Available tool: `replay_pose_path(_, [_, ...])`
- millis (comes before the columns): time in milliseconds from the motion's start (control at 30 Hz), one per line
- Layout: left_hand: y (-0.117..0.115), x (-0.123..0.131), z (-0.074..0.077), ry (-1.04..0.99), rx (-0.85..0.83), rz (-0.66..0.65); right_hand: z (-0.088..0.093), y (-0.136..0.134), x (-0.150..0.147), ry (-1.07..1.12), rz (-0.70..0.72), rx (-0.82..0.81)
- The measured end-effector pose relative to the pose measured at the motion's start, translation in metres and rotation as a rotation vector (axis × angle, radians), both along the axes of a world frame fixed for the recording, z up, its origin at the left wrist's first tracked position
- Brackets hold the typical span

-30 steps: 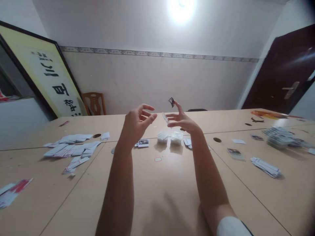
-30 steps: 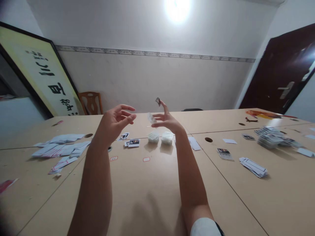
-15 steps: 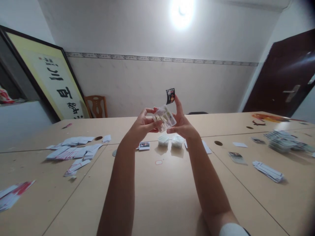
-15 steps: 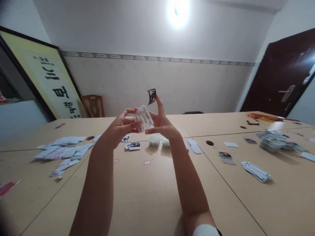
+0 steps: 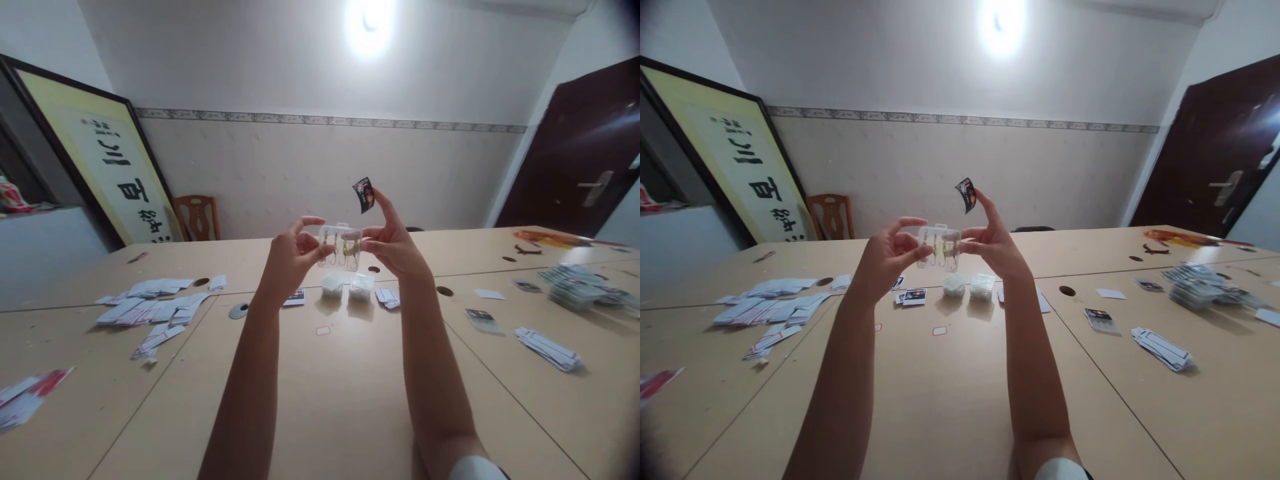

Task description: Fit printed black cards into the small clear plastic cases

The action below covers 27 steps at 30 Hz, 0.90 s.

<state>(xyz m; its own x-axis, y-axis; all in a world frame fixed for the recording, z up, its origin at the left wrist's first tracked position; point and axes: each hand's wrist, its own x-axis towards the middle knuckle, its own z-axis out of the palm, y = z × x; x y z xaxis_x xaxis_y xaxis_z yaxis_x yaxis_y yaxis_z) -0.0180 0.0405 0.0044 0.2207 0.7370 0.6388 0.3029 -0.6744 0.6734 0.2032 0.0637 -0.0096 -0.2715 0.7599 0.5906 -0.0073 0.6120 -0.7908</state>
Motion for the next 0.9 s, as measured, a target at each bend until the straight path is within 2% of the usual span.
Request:
replay_pose_path(200, [-0.005, 0.005, 0.000, 0.041, 0.025, 0.045, 0.003, -0.007, 0.011, 0.000, -0.059, 0.001])
replay_pose_path(367, [-0.013, 0.008, 0.002, 0.130, -0.019, 0.051, 0.006, -0.015, 0.016, -0.004, -0.006, -0.065])
replay_pose_path(667, [-0.017, 0.013, 0.002, 0.115, -0.044, 0.092, 0.012, -0.031, 0.003, -0.038, -0.257, -0.113])
replay_pose_path(800, [-0.014, 0.013, 0.001, 0.120, -0.045, 0.137, 0.013, -0.032, -0.002, -0.040, -0.277, -0.092])
replay_pose_path(900, [-0.009, 0.010, 0.000, 0.073, -0.082, 0.070, 0.015, -0.033, -0.005, -0.018, -0.307, -0.026])
